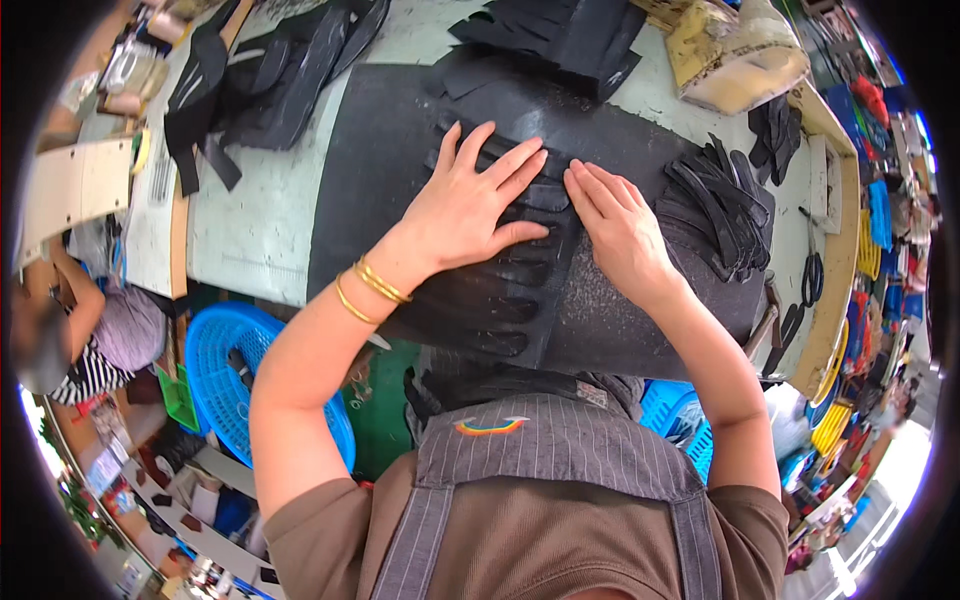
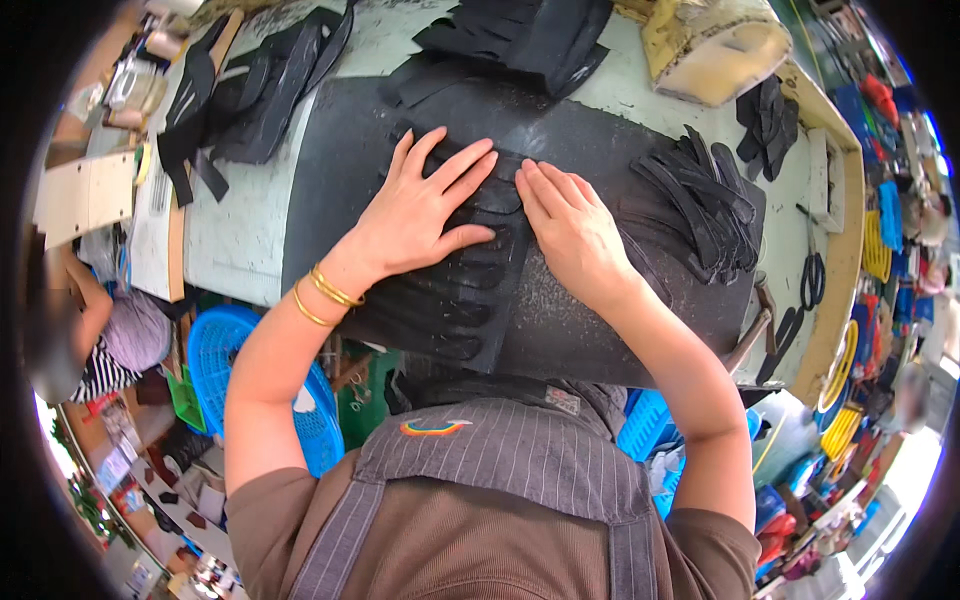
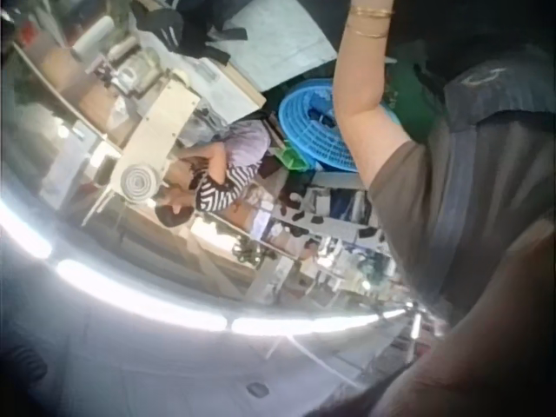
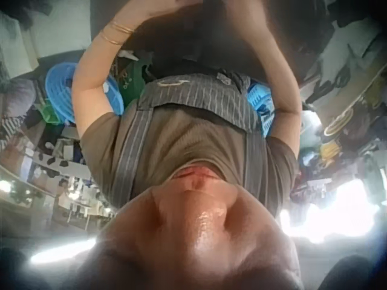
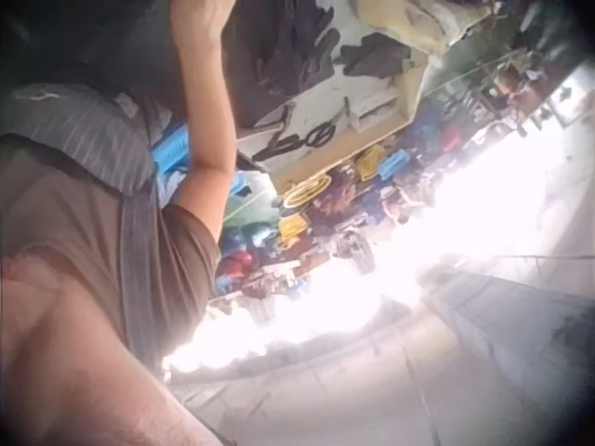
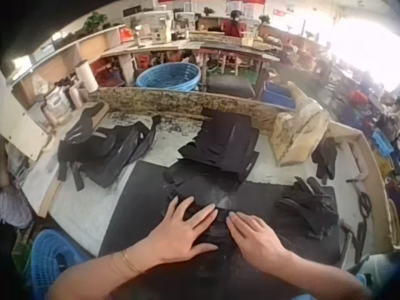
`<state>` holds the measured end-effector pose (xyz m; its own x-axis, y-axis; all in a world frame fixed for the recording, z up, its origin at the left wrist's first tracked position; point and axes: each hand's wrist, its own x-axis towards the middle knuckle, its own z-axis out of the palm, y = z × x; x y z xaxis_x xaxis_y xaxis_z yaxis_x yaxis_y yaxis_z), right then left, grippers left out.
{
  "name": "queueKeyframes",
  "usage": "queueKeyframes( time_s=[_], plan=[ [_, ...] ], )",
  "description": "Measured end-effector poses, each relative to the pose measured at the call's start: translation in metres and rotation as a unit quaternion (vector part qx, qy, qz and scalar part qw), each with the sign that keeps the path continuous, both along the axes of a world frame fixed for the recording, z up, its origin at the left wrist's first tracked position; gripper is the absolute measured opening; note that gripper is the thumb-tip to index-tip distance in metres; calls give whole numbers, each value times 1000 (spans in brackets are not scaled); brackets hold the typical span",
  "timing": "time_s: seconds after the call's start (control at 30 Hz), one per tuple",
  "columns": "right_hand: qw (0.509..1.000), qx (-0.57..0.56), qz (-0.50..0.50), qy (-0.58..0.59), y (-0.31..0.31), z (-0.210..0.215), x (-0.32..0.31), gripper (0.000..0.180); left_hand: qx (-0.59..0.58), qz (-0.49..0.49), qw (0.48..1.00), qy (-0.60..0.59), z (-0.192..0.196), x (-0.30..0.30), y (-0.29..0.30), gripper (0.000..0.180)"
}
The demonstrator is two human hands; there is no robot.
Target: Arranging and assembling black synthetic shoe components on a workstation.
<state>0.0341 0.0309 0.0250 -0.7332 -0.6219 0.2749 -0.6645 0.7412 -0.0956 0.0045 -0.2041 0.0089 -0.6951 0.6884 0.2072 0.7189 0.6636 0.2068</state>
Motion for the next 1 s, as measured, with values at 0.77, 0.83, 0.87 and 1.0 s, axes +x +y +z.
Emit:
queueKeyframes(
  time_s=[0.77,0.83,0.87,1.0],
  plan=[
    [991,-97,86,33,-105,11,-37,73,88,82,992,-28,4,170,-10,65],
    [999,-9,43,-8,-94,-22,-23,74,79,85,993,4,-4,166,-4,68],
    [998,33,42,-33,-94,-27,-22,75,97,77,992,-30,-4,169,-6,70],
    [973,-152,79,-157,-82,-2,-52,70,139,98,982,-81,4,151,-12,73]
  ],
)
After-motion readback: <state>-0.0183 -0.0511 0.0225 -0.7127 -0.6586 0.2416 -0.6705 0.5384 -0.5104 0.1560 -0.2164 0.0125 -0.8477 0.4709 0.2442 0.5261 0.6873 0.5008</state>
